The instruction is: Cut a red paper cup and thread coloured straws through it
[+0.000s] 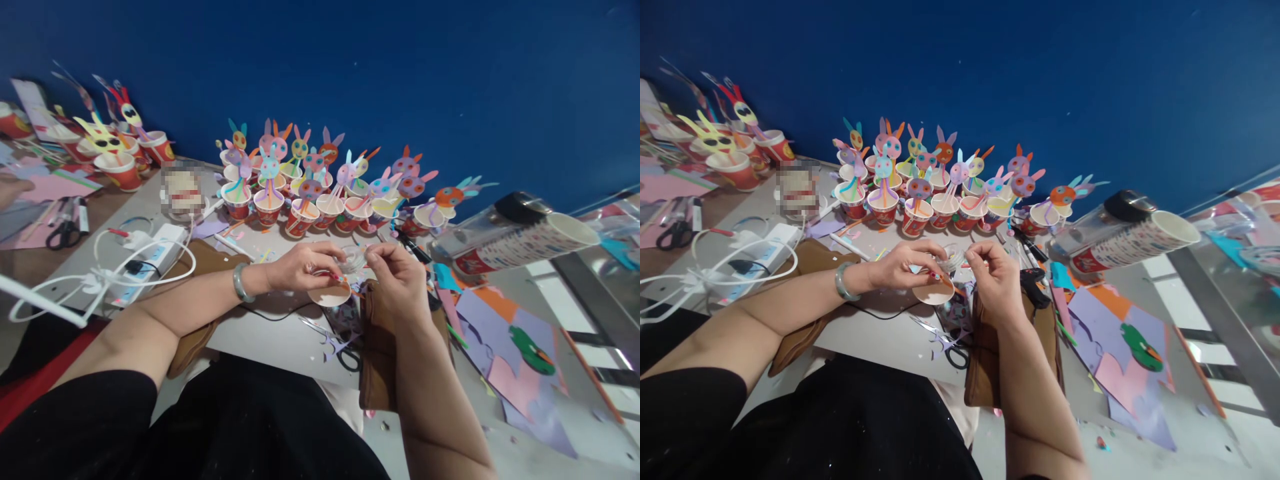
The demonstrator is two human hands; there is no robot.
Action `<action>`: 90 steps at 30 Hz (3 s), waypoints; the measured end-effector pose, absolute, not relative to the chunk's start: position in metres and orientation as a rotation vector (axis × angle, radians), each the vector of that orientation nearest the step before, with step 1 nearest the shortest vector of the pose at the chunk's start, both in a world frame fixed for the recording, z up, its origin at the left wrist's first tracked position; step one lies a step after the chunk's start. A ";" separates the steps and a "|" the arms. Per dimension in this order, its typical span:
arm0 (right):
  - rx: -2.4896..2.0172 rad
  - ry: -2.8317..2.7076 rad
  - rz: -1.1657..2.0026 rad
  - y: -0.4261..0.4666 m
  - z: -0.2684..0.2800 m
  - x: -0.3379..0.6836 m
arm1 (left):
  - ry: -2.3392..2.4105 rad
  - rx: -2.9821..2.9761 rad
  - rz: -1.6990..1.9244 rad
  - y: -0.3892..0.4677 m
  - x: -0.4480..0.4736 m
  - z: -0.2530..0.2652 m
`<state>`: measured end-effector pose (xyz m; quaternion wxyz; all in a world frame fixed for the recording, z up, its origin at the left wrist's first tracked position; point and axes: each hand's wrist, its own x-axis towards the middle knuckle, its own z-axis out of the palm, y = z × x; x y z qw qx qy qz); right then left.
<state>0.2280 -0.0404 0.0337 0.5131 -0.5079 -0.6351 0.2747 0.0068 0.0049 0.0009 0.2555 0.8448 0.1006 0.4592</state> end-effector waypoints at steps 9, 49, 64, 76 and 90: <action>-1.255 -1.481 0.765 -0.040 0.039 0.229 | 0.242 2.338 1.264 0.005 0.006 0.003; -1.221 -1.534 0.781 -0.054 0.039 0.217 | 0.185 2.500 1.347 0.004 0.006 -0.007; -1.196 -1.744 -0.039 -0.057 0.026 0.215 | 0.271 2.270 1.368 -0.001 0.010 0.004; -1.018 -1.665 0.197 -0.048 0.030 0.210 | 0.275 2.339 1.396 0.001 0.008 -0.001; -1.050 -1.359 0.665 -0.049 0.028 0.210 | 0.329 2.424 1.330 0.002 0.003 0.001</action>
